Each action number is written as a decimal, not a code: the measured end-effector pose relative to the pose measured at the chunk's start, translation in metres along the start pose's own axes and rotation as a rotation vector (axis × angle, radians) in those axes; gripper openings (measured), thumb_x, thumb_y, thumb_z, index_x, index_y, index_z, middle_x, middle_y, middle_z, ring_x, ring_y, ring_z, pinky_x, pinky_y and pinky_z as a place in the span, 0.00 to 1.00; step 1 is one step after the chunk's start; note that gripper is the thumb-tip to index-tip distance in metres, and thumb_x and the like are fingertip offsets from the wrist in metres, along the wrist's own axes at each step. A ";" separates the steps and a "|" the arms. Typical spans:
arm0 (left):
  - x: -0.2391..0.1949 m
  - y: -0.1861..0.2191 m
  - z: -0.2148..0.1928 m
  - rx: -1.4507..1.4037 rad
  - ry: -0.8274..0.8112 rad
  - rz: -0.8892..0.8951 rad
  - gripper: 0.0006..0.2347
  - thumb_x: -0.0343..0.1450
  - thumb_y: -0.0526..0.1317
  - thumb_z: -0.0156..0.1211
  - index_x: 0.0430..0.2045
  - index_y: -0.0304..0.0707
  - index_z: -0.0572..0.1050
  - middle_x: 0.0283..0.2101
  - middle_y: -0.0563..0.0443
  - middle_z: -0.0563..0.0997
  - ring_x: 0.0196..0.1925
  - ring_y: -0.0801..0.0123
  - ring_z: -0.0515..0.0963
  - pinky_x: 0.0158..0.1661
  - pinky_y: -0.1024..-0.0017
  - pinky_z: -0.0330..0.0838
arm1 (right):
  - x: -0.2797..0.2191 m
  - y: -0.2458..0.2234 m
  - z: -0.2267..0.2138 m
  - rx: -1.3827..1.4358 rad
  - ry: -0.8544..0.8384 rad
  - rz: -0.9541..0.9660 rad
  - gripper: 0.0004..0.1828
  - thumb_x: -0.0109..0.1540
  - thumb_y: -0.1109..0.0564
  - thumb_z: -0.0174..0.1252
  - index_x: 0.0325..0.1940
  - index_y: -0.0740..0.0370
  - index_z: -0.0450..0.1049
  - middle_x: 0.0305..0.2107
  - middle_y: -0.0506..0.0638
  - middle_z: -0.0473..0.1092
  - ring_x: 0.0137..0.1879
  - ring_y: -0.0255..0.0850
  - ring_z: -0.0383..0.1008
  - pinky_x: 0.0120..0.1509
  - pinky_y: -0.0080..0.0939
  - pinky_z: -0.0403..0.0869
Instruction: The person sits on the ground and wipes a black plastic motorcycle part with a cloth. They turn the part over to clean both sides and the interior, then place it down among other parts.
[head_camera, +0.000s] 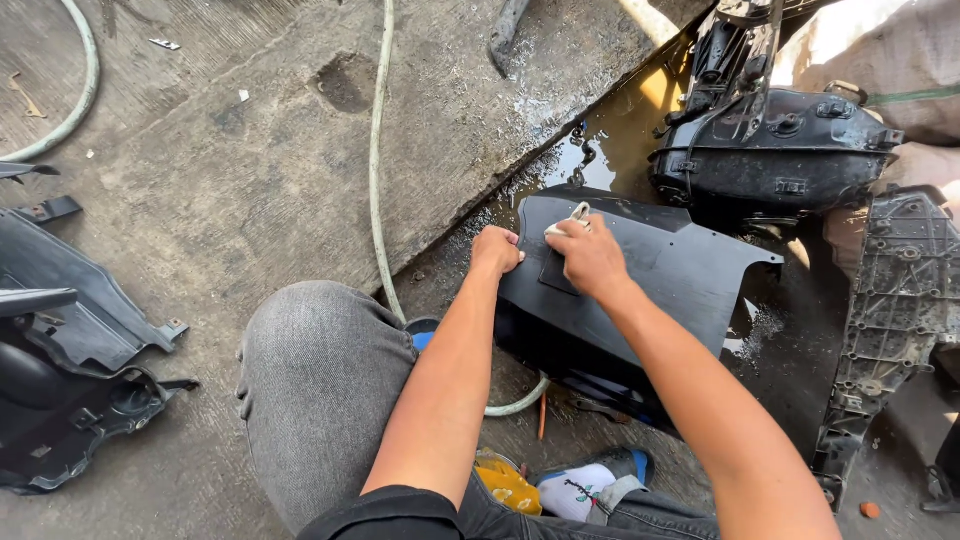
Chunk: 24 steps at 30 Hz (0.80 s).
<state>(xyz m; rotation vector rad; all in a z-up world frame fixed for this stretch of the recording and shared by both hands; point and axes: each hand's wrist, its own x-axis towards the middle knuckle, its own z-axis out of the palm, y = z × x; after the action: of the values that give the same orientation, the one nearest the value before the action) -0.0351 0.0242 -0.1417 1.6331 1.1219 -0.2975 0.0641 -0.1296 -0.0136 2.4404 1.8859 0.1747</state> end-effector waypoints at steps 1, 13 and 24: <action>0.005 -0.002 0.003 0.000 -0.003 -0.001 0.12 0.61 0.37 0.75 0.37 0.56 0.86 0.46 0.47 0.86 0.59 0.53 0.81 0.56 0.60 0.76 | -0.004 -0.009 -0.003 0.001 -0.003 0.001 0.20 0.58 0.56 0.49 0.47 0.37 0.81 0.48 0.41 0.74 0.53 0.52 0.69 0.47 0.44 0.75; -0.003 -0.002 -0.001 -0.036 -0.009 -0.013 0.15 0.62 0.36 0.74 0.41 0.52 0.85 0.43 0.52 0.87 0.58 0.55 0.81 0.58 0.60 0.75 | -0.068 -0.028 -0.004 -0.052 -0.046 -0.171 0.13 0.62 0.54 0.49 0.44 0.44 0.78 0.47 0.46 0.67 0.51 0.54 0.67 0.42 0.45 0.74; -0.013 -0.001 -0.009 0.072 0.028 0.089 0.15 0.63 0.39 0.72 0.43 0.51 0.84 0.48 0.40 0.85 0.58 0.47 0.80 0.58 0.56 0.75 | -0.179 0.082 -0.054 0.261 -0.247 0.362 0.24 0.57 0.60 0.48 0.50 0.38 0.81 0.47 0.45 0.73 0.54 0.55 0.75 0.55 0.51 0.74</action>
<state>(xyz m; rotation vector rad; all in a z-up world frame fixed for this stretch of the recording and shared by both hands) -0.0457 0.0254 -0.1302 1.7501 1.0669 -0.2599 0.0921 -0.3250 0.0388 2.7976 1.4356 -0.3669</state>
